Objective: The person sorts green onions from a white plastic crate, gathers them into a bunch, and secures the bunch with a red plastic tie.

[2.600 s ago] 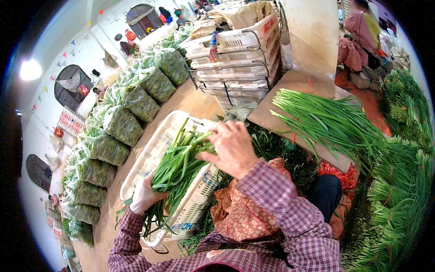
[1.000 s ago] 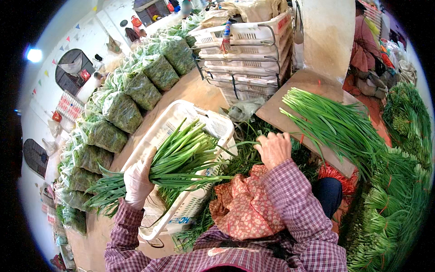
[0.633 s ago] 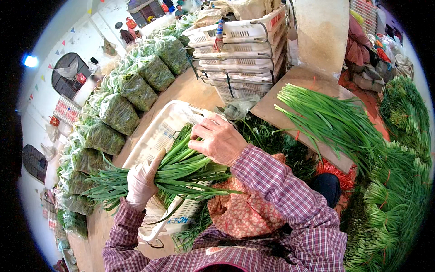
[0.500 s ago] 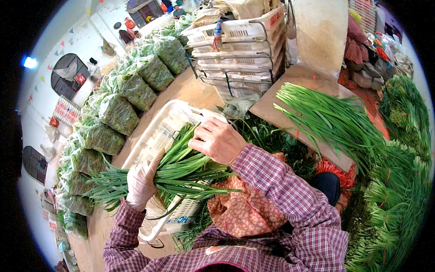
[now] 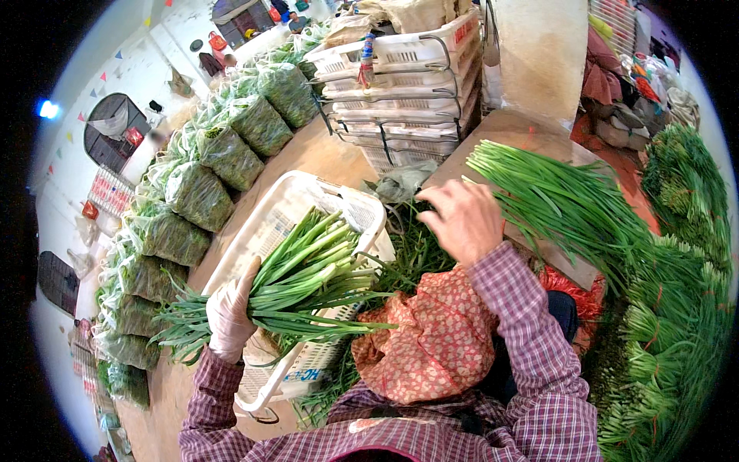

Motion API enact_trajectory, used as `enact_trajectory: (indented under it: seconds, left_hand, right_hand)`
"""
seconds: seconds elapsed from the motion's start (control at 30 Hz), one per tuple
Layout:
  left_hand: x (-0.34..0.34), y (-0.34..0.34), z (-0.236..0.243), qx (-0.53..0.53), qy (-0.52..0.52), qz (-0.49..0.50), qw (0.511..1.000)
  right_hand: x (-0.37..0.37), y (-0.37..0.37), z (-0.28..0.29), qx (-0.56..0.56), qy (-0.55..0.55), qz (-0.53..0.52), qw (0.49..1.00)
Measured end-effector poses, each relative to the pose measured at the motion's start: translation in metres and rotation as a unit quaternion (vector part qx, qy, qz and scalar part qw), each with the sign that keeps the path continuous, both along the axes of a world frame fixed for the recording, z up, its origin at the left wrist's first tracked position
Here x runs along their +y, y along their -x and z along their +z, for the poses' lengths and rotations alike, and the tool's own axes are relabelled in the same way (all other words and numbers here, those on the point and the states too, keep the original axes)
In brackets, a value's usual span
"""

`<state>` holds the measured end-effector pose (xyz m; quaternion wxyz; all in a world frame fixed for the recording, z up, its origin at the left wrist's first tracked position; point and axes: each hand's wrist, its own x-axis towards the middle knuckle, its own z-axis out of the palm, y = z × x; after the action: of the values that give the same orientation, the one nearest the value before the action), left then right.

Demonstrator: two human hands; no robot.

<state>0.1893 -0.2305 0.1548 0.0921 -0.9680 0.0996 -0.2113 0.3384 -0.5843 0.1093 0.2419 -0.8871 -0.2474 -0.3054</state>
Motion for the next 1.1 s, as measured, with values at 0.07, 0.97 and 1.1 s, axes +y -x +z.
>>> enact_trajectory:
  seconds: [0.07, 0.97, 1.1]
  left_hand:
    - [0.002, 0.003, -0.001, 0.003, -0.01, 0.002, 1.0]
    - [0.001, 0.005, 0.011, -0.03, 0.013, -0.011, 0.999]
    - [0.003, 0.001, 0.01, -0.032, 0.032, -0.019, 0.999]
  right_hand:
    - [0.028, 0.016, 0.012, 0.001, -0.049, 0.083, 0.995]
    - [0.023, 0.001, -0.021, 0.263, -0.136, 0.054, 0.954]
    - [0.041, 0.019, -0.026, 0.48, -0.185, 0.274, 0.813]
